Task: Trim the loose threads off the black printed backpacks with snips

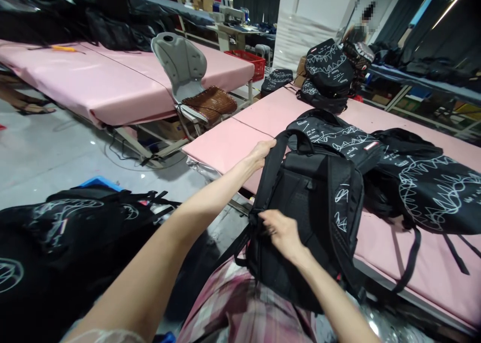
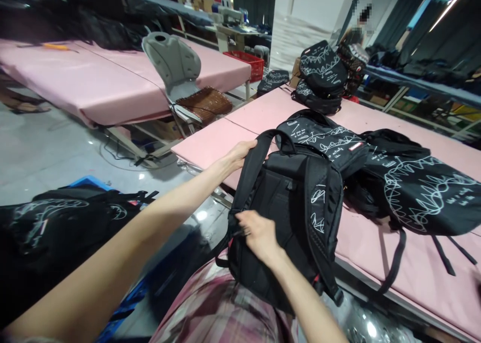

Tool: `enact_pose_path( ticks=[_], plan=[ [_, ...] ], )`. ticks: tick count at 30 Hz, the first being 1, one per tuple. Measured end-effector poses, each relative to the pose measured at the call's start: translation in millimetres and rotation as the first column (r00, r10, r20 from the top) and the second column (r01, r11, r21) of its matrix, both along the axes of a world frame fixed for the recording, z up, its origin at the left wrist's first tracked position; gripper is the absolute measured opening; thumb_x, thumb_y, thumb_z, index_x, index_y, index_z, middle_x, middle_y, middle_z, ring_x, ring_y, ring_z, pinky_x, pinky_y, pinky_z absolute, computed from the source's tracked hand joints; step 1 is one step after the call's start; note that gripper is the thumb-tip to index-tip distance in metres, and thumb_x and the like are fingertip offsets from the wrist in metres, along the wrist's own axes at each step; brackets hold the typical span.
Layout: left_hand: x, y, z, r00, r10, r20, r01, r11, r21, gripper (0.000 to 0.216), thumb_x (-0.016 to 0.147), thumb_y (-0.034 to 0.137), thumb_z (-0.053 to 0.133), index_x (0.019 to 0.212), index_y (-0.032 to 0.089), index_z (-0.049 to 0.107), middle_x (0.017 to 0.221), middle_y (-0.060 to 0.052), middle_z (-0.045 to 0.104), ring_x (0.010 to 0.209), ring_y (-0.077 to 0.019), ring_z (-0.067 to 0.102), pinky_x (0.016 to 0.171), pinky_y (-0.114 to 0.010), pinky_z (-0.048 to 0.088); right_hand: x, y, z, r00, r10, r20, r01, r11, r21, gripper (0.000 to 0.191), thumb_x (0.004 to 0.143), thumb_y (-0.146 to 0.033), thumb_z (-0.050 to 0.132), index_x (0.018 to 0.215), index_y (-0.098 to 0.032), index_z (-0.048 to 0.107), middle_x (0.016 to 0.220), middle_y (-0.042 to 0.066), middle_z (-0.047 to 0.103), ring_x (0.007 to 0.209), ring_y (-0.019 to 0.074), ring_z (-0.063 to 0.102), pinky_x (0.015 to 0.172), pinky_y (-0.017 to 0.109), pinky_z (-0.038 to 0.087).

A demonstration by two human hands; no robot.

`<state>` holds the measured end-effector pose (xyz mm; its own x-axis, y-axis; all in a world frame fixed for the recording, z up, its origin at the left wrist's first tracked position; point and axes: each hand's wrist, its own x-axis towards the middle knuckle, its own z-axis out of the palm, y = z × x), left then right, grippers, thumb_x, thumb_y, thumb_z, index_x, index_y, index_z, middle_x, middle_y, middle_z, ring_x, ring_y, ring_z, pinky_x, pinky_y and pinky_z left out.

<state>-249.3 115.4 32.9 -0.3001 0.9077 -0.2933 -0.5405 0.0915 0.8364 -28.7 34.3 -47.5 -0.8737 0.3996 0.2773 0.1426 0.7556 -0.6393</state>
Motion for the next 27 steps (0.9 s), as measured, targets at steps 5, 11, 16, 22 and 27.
enact_pose_path(
  ticks=[5,11,16,22,27],
  plan=[
    [1.1,-1.5,1.7,0.998,0.031,-0.047,-0.031,1.0,0.003,0.018,0.086,0.021,0.046,0.084,0.007,0.058,0.056,-0.007,0.064,0.051,-0.0168,0.063,0.058,-0.029,0.054,-9.3,-56.1,-38.6,0.863,0.362,0.354,-0.388,0.922,0.003,0.048,0.075,-0.004,0.042,0.117,-0.021,0.055,0.107,0.004,0.067,0.093,0.0156,0.062,0.078,0.022,0.046],
    [3.6,0.4,3.6,0.979,0.066,-0.192,-0.068,0.998,-0.004,0.024,0.087,0.023,0.041,0.082,0.008,0.058,0.059,-0.008,0.064,0.06,-0.0207,0.065,0.059,-0.033,0.053,-4.8,-39.3,-21.1,0.93,0.168,0.326,-0.2,0.978,0.065,0.056,0.075,-0.002,0.039,0.126,-0.024,0.047,0.121,0.005,0.059,0.103,0.0171,0.058,0.081,0.026,0.045],
    [12.2,-23.3,-1.1,0.811,0.281,-0.514,-0.209,0.959,0.194,0.029,0.083,0.018,0.045,0.11,0.016,0.055,0.109,-0.01,0.063,0.109,-0.022,0.054,0.09,-0.035,0.044,7.5,-14.7,-6.4,0.944,0.245,0.22,-0.242,0.97,-0.041,0.043,0.076,-0.005,0.039,0.107,-0.025,0.06,0.098,-0.001,0.068,0.087,0.0132,0.063,0.072,0.02,0.046],
    [81.8,-31.8,-31.7,0.147,0.157,-0.977,0.46,0.863,0.208,0.029,0.086,0.02,0.04,0.104,0.025,0.062,0.11,-0.009,0.063,0.109,-0.0219,0.052,0.095,-0.039,0.037,36.4,87.0,53.7,0.82,-0.516,-0.247,0.554,0.824,0.116,0.037,0.078,-0.005,0.033,0.103,-0.017,0.058,0.103,0.009,0.061,0.097,0.0182,0.055,0.086,0.031,0.042],
    [103.8,6.9,-6.2,0.031,0.058,-0.998,0.306,0.95,0.065,0.031,0.088,0.035,0.041,0.088,0.018,0.066,0.079,-0.011,0.066,0.076,-0.0241,0.062,0.07,-0.033,0.044,68.9,128.4,96.7,0.801,-0.579,0.148,0.4,0.703,0.588,0.032,0.079,-0.004,0.035,0.091,-0.017,0.062,0.085,0.009,0.063,0.085,0.0225,0.055,0.071,0.031,0.04]
  ],
)
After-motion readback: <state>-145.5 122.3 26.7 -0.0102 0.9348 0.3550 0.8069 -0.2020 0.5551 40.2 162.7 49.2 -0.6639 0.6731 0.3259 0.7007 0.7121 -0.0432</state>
